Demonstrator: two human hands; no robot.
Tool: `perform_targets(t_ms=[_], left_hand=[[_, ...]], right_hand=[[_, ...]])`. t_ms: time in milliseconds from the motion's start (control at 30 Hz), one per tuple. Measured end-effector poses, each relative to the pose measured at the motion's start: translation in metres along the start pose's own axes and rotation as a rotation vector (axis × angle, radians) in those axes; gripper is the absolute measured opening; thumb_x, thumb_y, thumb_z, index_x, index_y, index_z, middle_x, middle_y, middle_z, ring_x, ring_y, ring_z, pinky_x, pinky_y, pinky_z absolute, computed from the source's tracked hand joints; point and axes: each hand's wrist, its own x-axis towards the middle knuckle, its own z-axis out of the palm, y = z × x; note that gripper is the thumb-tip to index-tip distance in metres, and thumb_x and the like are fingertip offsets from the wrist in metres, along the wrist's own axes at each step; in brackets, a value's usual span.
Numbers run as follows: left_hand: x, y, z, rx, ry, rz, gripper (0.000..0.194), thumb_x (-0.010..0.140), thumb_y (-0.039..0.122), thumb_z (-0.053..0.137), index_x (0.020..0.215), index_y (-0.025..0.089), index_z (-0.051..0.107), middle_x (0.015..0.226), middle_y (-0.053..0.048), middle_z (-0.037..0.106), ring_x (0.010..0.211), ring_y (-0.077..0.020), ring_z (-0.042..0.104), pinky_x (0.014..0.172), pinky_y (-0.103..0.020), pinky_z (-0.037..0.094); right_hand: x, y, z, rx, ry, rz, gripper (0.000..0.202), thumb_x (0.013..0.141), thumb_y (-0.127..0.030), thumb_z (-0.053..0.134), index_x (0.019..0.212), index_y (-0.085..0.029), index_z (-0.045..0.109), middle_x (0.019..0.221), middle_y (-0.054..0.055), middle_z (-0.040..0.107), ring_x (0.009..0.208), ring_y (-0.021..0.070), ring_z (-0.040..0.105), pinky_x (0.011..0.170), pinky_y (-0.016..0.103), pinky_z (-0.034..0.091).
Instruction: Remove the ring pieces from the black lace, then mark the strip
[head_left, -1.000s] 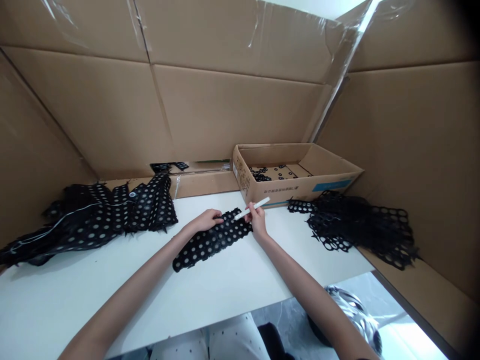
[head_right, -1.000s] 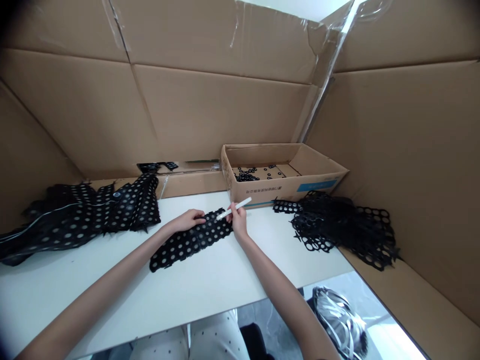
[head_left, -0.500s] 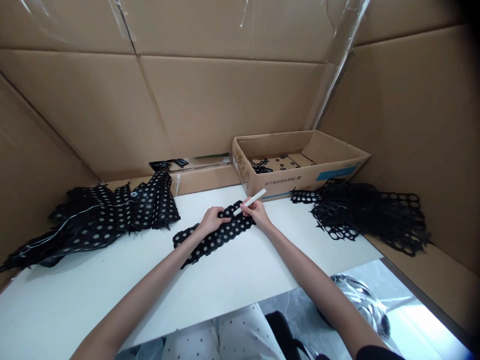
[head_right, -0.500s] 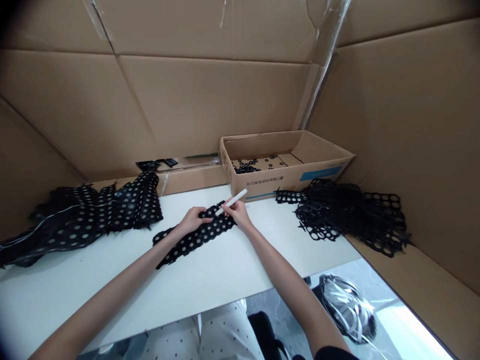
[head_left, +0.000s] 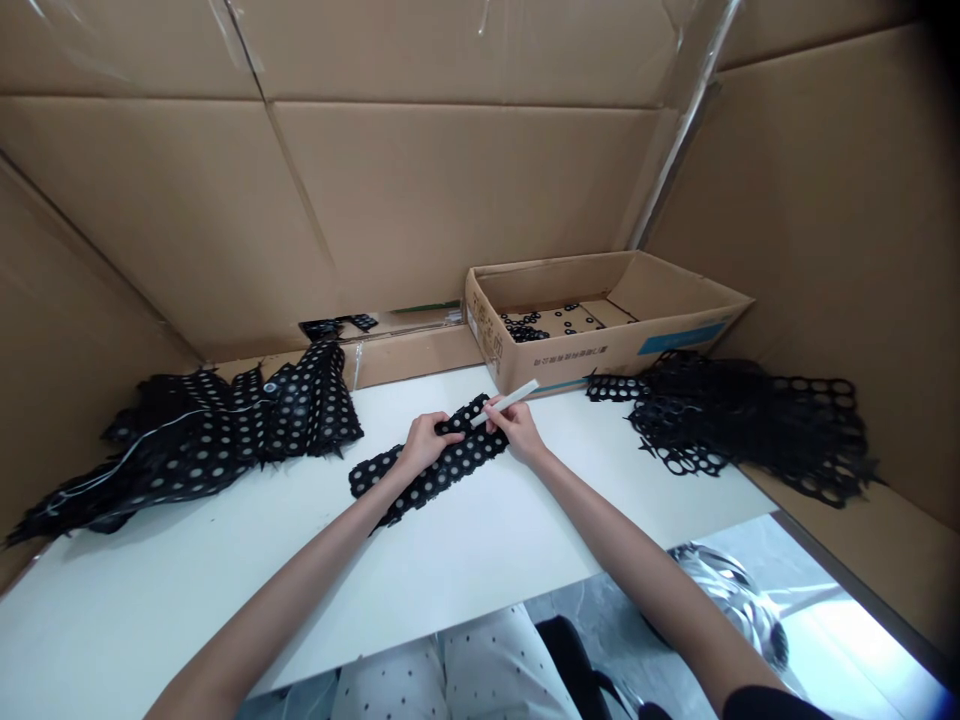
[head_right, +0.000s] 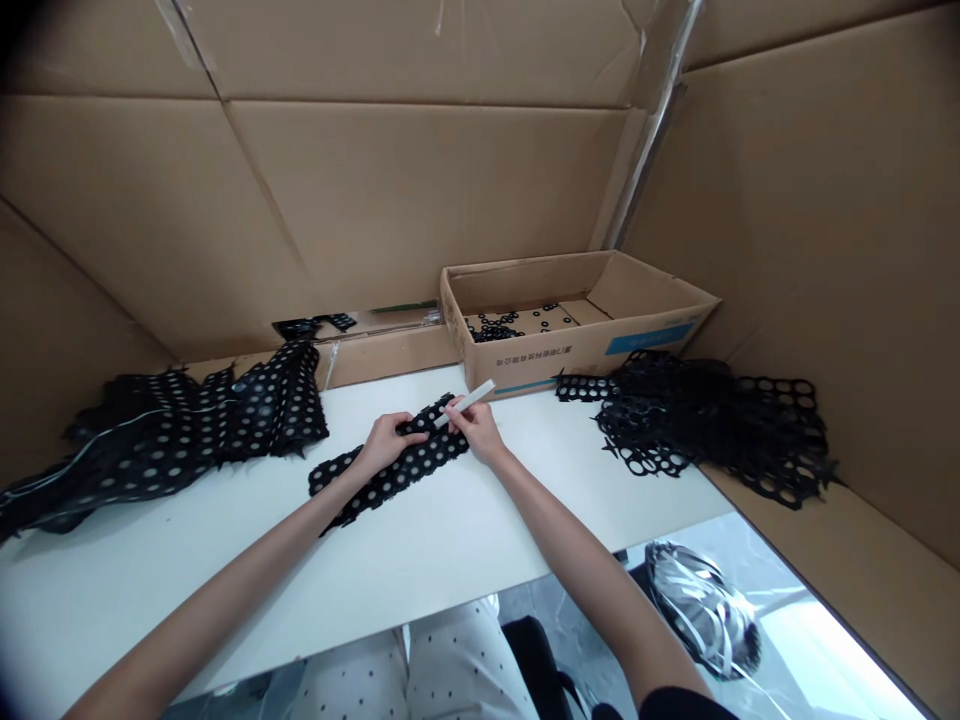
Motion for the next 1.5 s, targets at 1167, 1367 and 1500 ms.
perform_targets(t_ms=[1167,1367,1500], left_hand=[[-0.002,-0.007,0.009,-0.074,0.063,0.117,0.023,0.068,0.033,0.062,0.058,0.017,0.049,0.059,0.004,0.049,0.06,-0.013,0.044,0.062,-0.025,0.035],[0.001,-0.01,0.009,-0.098,0.046,0.039,0.023,0.066,0.036,0.064,0.061,0.016,0.052,0.06,0.004,0.052,0.062,-0.0144,0.047,0.064,-0.026,0.036],[0.01,-0.012,-0.006,-0.107,-0.121,0.026,0.022,0.064,0.036,0.064,0.065,0.016,0.055,0.066,0.002,0.057,0.068,-0.0173,0.053,0.066,-0.027,0.039]], right_hand=[[0.012,0.01,0.006,0.021,-0.075,0.109,0.026,0.074,-0.038,0.063,0.061,-0.017,0.057,0.046,-0.003,0.053,0.044,0.0113,0.044,0.049,0.025,0.035],[0.01,0.009,0.004,0.086,-0.048,0.108,0.024,0.076,-0.036,0.062,0.06,-0.017,0.056,0.045,-0.002,0.052,0.044,0.0111,0.043,0.049,0.025,0.032],[0.011,0.011,-0.002,0.174,0.074,0.09,0.023,0.076,-0.035,0.062,0.063,-0.017,0.057,0.046,-0.001,0.054,0.044,0.0114,0.044,0.048,0.025,0.032]])
